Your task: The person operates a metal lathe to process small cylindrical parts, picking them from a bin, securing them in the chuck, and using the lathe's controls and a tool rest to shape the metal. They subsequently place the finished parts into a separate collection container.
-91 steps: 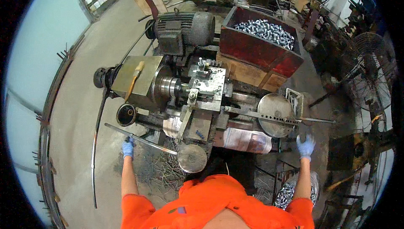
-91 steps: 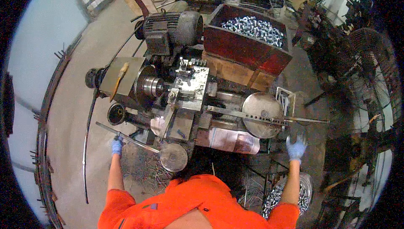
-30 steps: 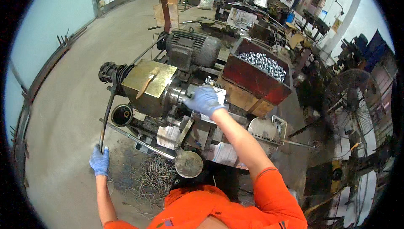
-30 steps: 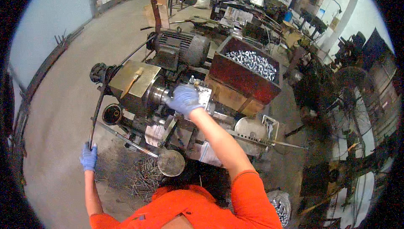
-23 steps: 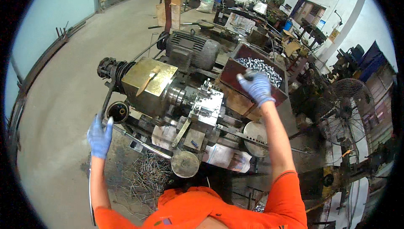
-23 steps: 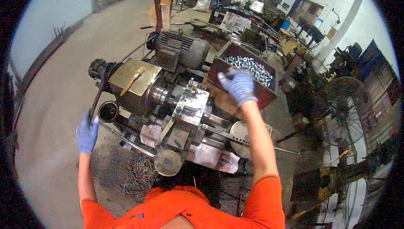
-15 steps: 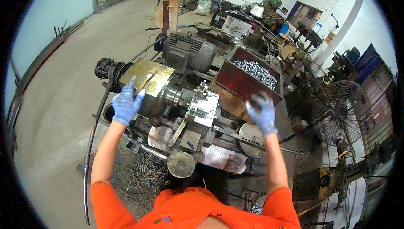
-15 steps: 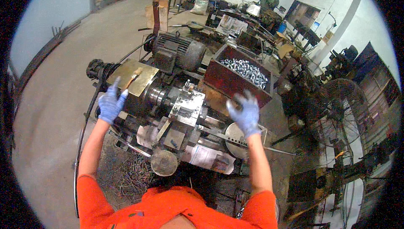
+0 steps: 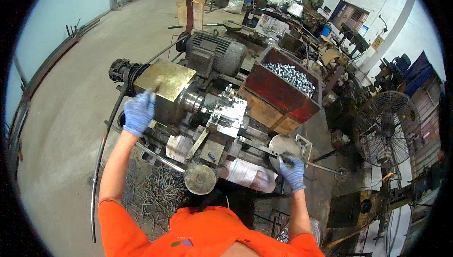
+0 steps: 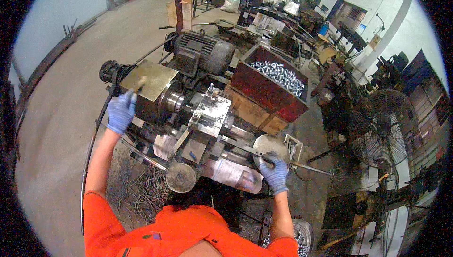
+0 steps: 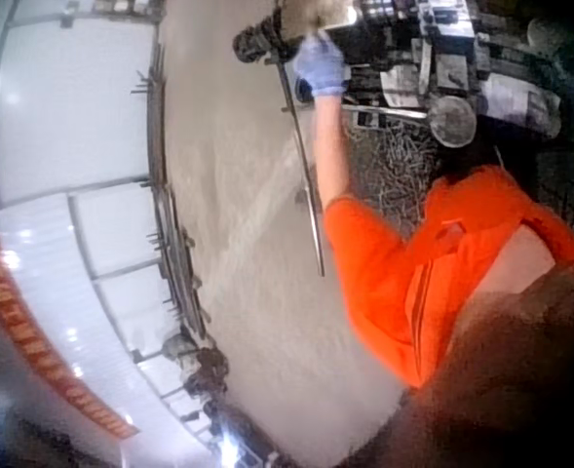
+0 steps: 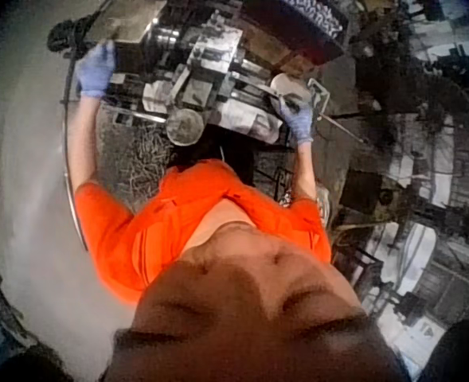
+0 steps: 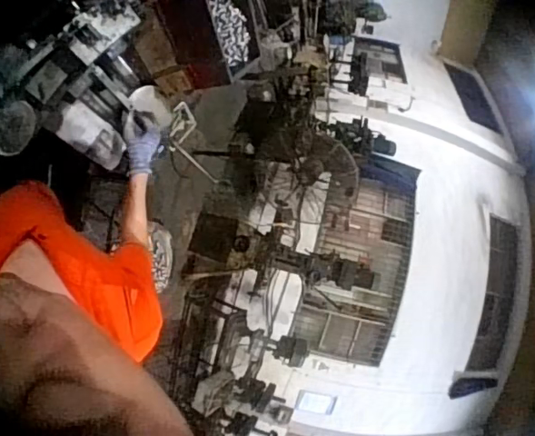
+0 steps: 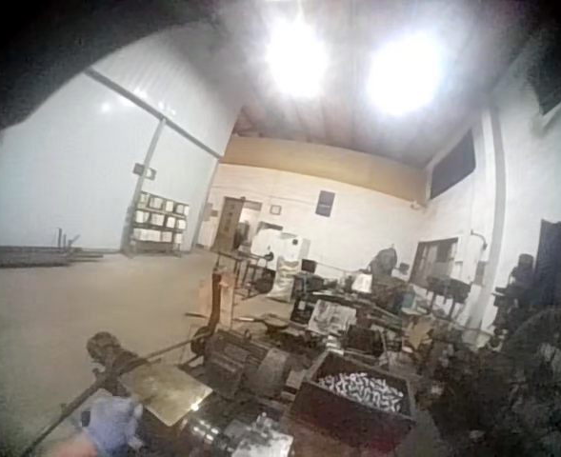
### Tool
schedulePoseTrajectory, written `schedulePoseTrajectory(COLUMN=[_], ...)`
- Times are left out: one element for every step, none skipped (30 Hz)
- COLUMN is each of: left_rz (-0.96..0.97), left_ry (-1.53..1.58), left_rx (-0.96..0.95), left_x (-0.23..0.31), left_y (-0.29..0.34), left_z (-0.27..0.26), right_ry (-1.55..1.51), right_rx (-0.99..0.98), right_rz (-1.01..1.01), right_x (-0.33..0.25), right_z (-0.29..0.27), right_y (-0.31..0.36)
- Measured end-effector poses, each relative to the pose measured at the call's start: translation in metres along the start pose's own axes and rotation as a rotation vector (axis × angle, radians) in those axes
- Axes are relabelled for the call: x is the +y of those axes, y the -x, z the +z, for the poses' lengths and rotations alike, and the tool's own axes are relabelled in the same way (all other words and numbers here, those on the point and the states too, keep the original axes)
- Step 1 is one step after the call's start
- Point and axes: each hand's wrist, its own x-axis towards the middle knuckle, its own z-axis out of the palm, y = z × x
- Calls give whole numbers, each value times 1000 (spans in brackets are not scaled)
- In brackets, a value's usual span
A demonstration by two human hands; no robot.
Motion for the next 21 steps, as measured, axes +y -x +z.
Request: schedulePoseTrajectory(left_rz=[121, 139, 198, 144, 153, 143, 136, 120, 104, 87, 101, 115, 130, 150, 165, 183, 199, 179, 165, 152, 139], left_ry=[125, 84, 182, 327, 303, 304, 316, 330, 344, 357, 345, 332, 316, 316, 311, 301, 290, 278, 302, 330, 359], left_rx=[89, -27, -41, -109, -95, -115, -131, -152, -174, -197, -208, -219, -234, -228, -248, -268, -288, -262, -191, -124, -59], left_x=[19, 45, 68, 85, 93, 97, 103, 106, 110, 114, 116, 118, 117, 115, 112, 109, 104, 98, 95, 92, 88], left_y=[3, 5, 4, 4, 7, 11, 13, 15, 17, 20, 23, 27, 32, 36, 39, 39, 41, 46, 44, 42, 39], left_z=[-4, -13, -18, -22, -12, 1, 13, 22, 28, 34, 38, 42, 45, 46, 45, 39, 34, 32, 26, 14, 3], right_ry=[-22, -37, -49, -54, -75, -95, -107, -63, -18, 27, 27, 26, 22, 14, 5, -9, 21, 51, 80, 78, 65], right_rx=[-12, -21, -31, -28, -26, -24, -11, 14, 37, 59, 59, 57, 53, 54, 55, 54, 40, 24, 14, 45, 51], right_rz=[4, 13, 22, 27, 49, 72, 96, 63, 29, -4, -4, -5, -3, 19, 39, 59, 83, 106, 129, 67, 80], right_x=[-2, -2, -2, -4, -6, -7, -6, -2, 5, 11, 15, 18, 21, 24, 28, 31, 34, 37, 37, 30, 37], right_z=[2, 2, 2, 2, 2, 2, -2, -4, -5, -8, -12, -16, -18, -20, -21, -22, -24, -28, -30, -33, -34], right_y=[3, 6, 10, 11, 13, 14, 14, 15, 16, 17, 19, 20, 23, 26, 29, 32, 34, 36, 38, 41, 43])
